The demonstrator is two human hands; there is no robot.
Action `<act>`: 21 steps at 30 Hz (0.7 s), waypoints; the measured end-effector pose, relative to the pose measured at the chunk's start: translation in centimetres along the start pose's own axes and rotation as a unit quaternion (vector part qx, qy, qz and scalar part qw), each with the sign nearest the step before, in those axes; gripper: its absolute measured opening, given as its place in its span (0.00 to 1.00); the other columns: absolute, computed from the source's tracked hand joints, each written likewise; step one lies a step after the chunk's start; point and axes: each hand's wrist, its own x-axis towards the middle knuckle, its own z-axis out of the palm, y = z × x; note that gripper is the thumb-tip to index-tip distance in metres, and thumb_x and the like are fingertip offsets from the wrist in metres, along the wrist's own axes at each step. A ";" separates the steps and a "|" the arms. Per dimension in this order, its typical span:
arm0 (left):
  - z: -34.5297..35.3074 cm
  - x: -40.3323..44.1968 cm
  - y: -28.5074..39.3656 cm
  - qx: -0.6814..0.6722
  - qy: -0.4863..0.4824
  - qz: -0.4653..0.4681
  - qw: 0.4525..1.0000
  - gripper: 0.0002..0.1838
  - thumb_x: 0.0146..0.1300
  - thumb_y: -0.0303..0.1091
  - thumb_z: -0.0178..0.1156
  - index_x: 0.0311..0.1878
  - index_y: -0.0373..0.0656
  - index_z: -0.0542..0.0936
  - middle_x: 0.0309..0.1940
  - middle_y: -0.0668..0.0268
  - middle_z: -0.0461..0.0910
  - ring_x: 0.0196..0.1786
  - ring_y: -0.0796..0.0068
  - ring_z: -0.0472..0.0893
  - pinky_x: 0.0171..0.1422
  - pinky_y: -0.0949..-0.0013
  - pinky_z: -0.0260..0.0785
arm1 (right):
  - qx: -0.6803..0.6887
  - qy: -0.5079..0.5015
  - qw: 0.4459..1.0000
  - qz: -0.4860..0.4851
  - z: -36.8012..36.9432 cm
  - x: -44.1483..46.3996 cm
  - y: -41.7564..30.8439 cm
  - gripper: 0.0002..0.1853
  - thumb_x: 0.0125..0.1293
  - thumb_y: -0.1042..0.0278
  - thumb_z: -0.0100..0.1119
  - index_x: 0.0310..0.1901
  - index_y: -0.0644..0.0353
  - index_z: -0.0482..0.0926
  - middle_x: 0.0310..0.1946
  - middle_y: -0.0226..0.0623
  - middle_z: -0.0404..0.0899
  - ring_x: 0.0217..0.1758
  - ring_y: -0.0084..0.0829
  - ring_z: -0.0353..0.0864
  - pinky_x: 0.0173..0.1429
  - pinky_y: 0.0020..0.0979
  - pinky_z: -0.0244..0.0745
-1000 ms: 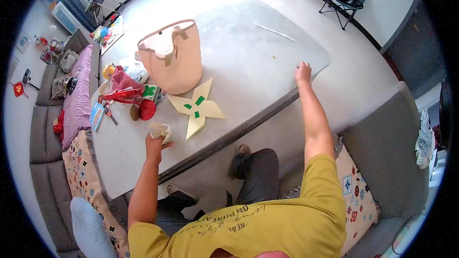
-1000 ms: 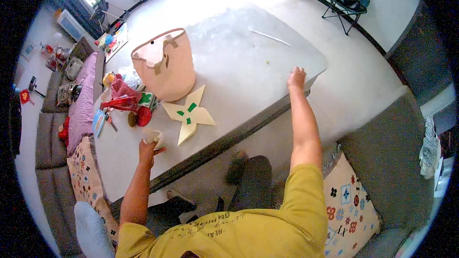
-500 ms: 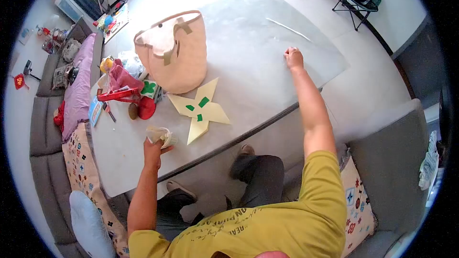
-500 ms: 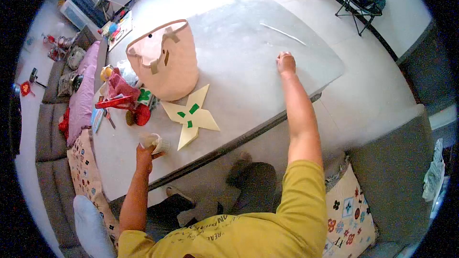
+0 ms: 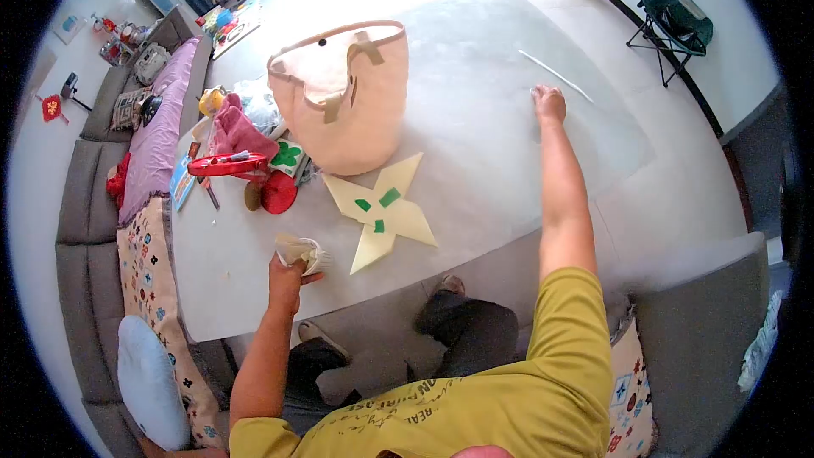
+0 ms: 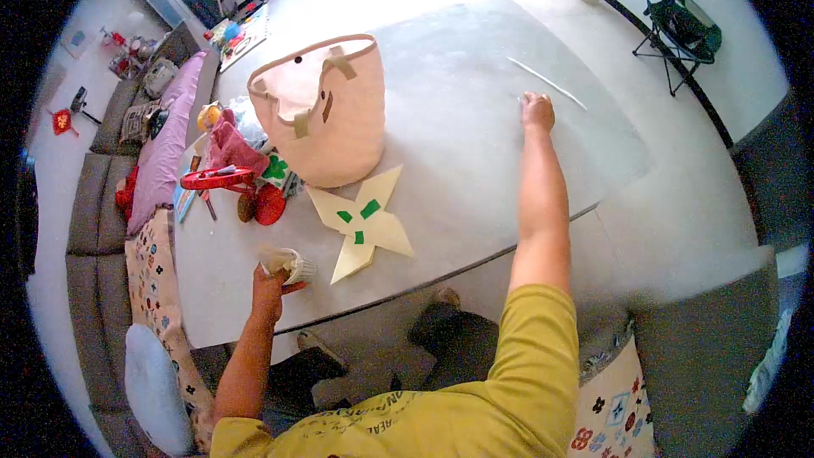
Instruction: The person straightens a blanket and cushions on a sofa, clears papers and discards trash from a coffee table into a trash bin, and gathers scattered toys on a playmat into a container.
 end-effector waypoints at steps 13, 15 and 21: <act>0.2 -0.4 0.2 0.011 -0.005 0.023 1.000 0.16 0.60 0.21 0.46 0.53 0.38 0.67 0.46 0.57 0.74 0.43 0.61 0.79 0.34 0.63 0.80 | 0.675 -0.148 0.654 0.308 -11.9 -4.9 -0.3 0.05 0.59 0.74 0.58 0.37 0.61 0.76 0.31 0.31 0.77 0.28 0.18 0.76 0.32 0.15 0.75; 0.2 -0.2 0.1 0.014 -0.011 0.017 1.000 0.16 0.60 0.21 0.47 0.53 0.39 0.67 0.45 0.58 0.75 0.43 0.62 0.79 0.33 0.63 0.80 | 0.704 -0.147 0.623 0.308 -14.7 -7.0 1.3 0.06 0.60 0.74 0.57 0.38 0.64 0.76 0.31 0.35 0.77 0.29 0.19 0.76 0.34 0.18 0.77; -0.3 0.3 -0.7 0.021 -0.019 0.025 0.999 0.17 0.58 0.21 0.48 0.53 0.40 0.68 0.45 0.57 0.75 0.42 0.61 0.80 0.32 0.64 0.81 | 0.666 -0.157 0.648 0.334 -19.1 -11.3 4.8 0.10 0.56 0.79 0.52 0.41 0.68 0.75 0.30 0.33 0.74 0.25 0.21 0.71 0.27 0.18 0.70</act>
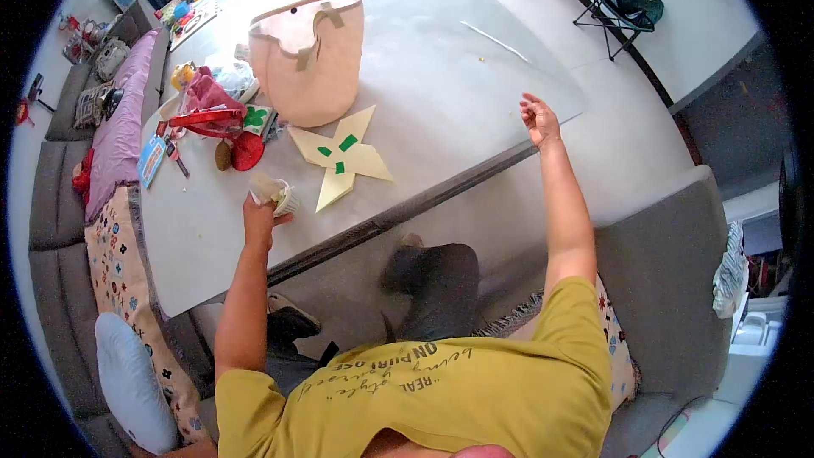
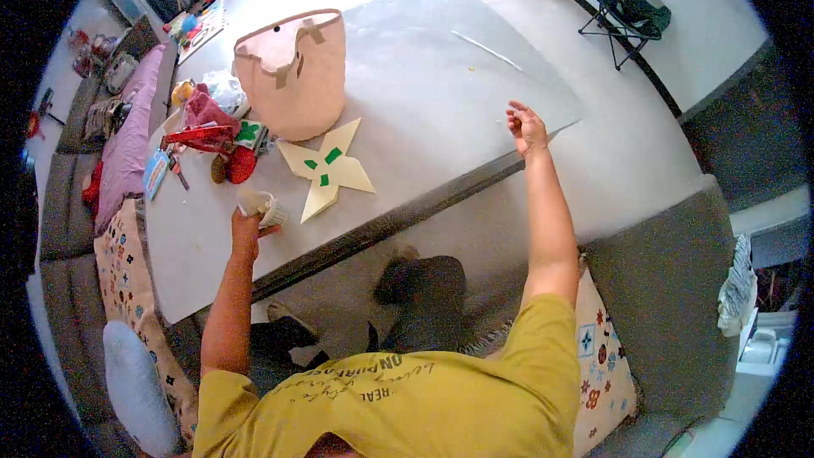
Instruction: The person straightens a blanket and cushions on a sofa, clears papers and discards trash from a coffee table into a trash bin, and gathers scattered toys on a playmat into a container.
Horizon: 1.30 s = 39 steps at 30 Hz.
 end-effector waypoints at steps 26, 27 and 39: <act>-1.5 1.1 -0.8 0.043 -0.075 0.070 0.994 0.17 0.57 0.15 0.43 0.50 0.36 0.71 0.44 0.59 0.75 0.45 0.70 0.77 0.47 0.70 0.72 | -0.274 0.227 0.933 -0.047 2.2 7.1 4.4 0.06 0.53 0.68 0.64 0.30 0.59 0.79 0.24 0.27 0.77 0.24 0.18 0.72 0.28 0.22 0.67; -1.5 1.3 -0.8 0.042 -0.082 0.062 0.994 0.17 0.56 0.14 0.43 0.49 0.35 0.71 0.44 0.59 0.75 0.46 0.70 0.76 0.50 0.71 0.70 | -0.250 0.252 0.933 -0.055 2.3 7.3 4.1 0.06 0.54 0.69 0.64 0.31 0.59 0.79 0.24 0.27 0.76 0.23 0.17 0.71 0.27 0.21 0.66; -0.6 1.4 1.2 0.068 -0.088 0.048 0.993 0.15 0.58 0.16 0.44 0.48 0.35 0.71 0.46 0.58 0.75 0.51 0.67 0.74 0.59 0.68 0.63 | -0.553 0.304 0.772 -0.071 5.7 3.7 5.2 0.09 0.48 0.62 0.68 0.30 0.55 0.81 0.25 0.33 0.79 0.29 0.28 0.77 0.37 0.30 0.72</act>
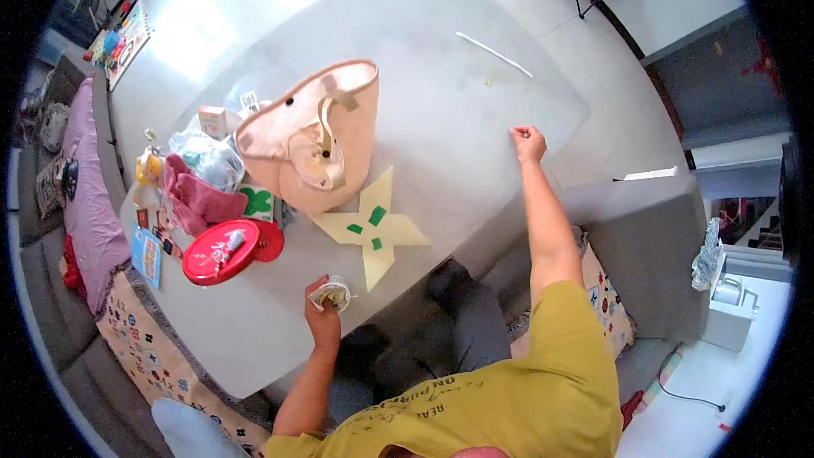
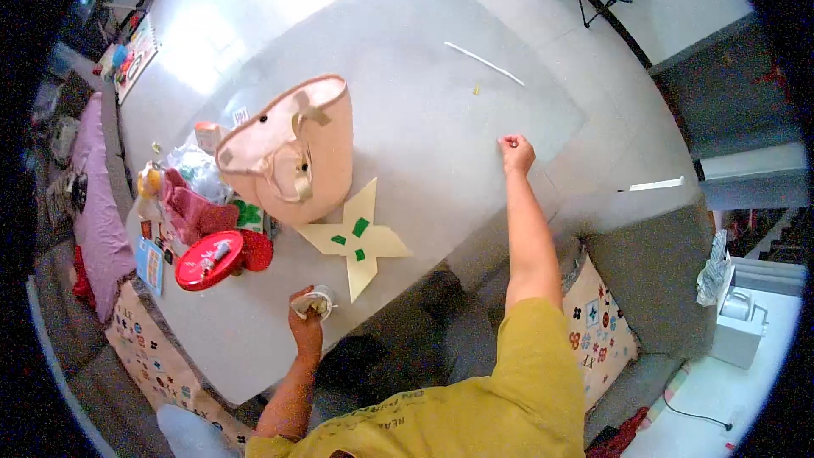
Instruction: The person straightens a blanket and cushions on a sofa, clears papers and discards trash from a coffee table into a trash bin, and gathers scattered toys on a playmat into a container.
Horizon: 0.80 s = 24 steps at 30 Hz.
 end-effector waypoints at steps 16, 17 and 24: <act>0.2 0.2 0.2 -0.004 0.002 -0.097 0.995 0.19 0.55 0.13 0.42 0.50 0.36 0.71 0.47 0.60 0.73 0.50 0.69 0.74 0.58 0.68 0.65 | 0.150 0.020 0.988 0.032 7.0 7.0 -5.4 0.07 0.50 0.67 0.64 0.32 0.57 0.82 0.23 0.32 0.80 0.26 0.24 0.78 0.33 0.26 0.73; 0.3 0.3 0.3 -0.003 0.004 -0.102 0.995 0.18 0.55 0.14 0.43 0.50 0.36 0.71 0.46 0.60 0.73 0.49 0.70 0.74 0.58 0.69 0.65 | 0.127 0.021 0.991 0.027 7.2 7.3 -6.2 0.07 0.50 0.66 0.65 0.31 0.56 0.82 0.23 0.33 0.80 0.26 0.26 0.79 0.34 0.27 0.73; 0.6 0.3 0.9 -0.024 0.007 -0.105 0.994 0.16 0.58 0.27 0.56 0.50 0.37 0.71 0.46 0.61 0.73 0.49 0.69 0.74 0.57 0.68 0.66 | -0.013 0.020 0.999 0.043 10.0 8.1 -8.6 0.06 0.50 0.66 0.63 0.28 0.57 0.79 0.28 0.41 0.80 0.33 0.39 0.79 0.38 0.37 0.73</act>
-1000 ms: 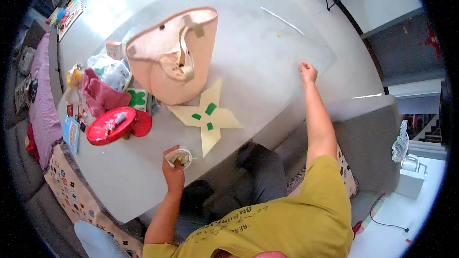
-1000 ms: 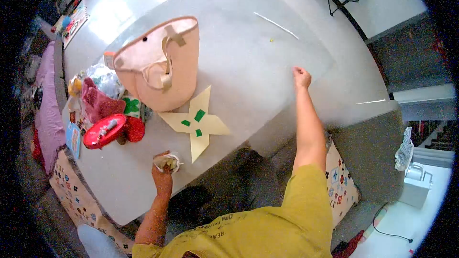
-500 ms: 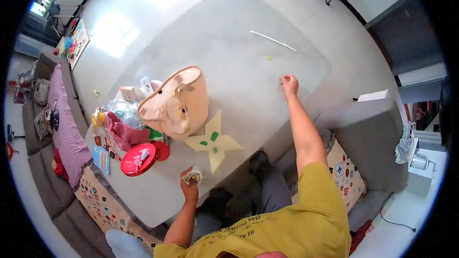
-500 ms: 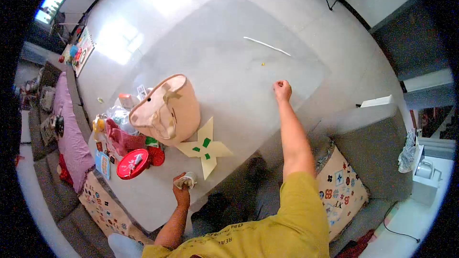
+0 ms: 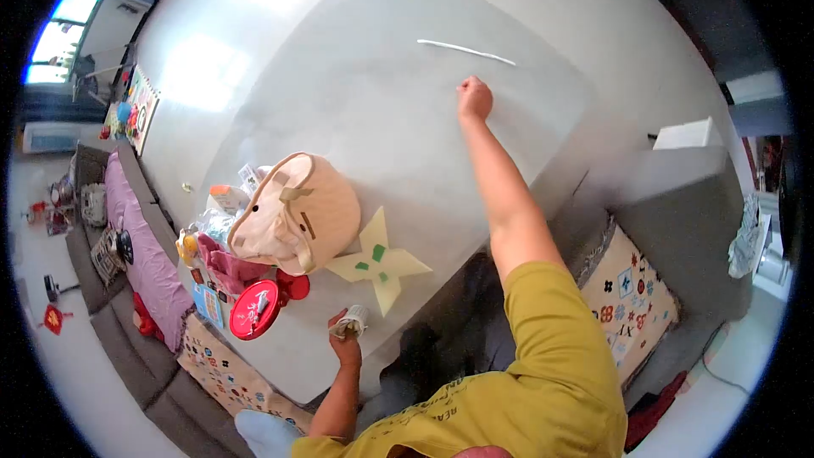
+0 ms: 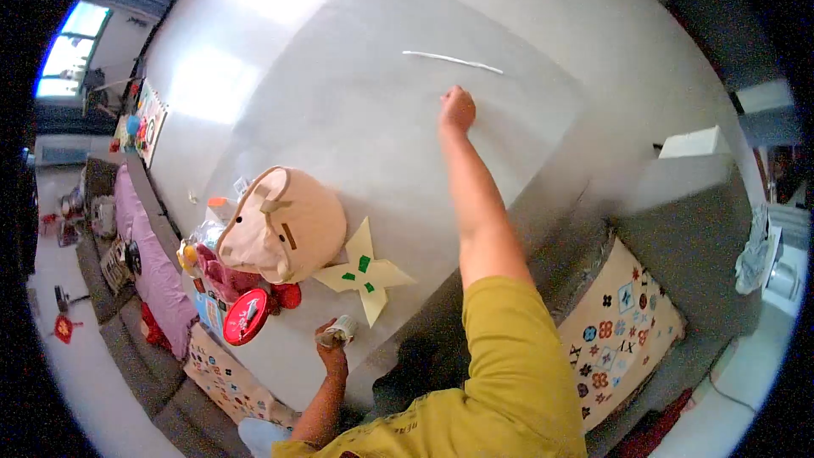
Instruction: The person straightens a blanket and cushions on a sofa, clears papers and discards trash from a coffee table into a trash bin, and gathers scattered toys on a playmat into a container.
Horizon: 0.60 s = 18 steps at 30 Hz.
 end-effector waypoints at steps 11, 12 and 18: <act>1.0 -0.7 1.0 0.047 -0.053 0.029 0.997 0.18 0.60 0.33 0.57 0.52 0.39 0.68 0.47 0.59 0.72 0.50 0.64 0.74 0.45 0.60 0.76 | 0.132 0.067 0.989 -0.026 -0.8 -1.0 1.5 0.03 0.51 0.71 0.59 0.29 0.57 0.77 0.28 0.41 0.78 0.32 0.36 0.78 0.36 0.35 0.73; 0.7 -0.7 0.7 0.045 -0.051 0.034 0.997 0.18 0.60 0.33 0.57 0.51 0.39 0.68 0.48 0.59 0.71 0.50 0.64 0.74 0.46 0.60 0.76 | 0.186 0.081 0.979 -0.016 -1.6 -1.0 2.1 0.03 0.51 0.71 0.61 0.29 0.57 0.78 0.27 0.39 0.79 0.29 0.33 0.79 0.35 0.32 0.73; 0.3 -0.6 0.1 0.047 -0.050 0.034 0.997 0.16 0.59 0.25 0.52 0.52 0.38 0.66 0.53 0.57 0.70 0.51 0.61 0.73 0.47 0.56 0.76 | 0.361 -0.010 0.931 0.053 -3.9 -1.7 4.3 0.06 0.55 0.67 0.61 0.31 0.58 0.81 0.24 0.32 0.81 0.23 0.23 0.78 0.32 0.26 0.73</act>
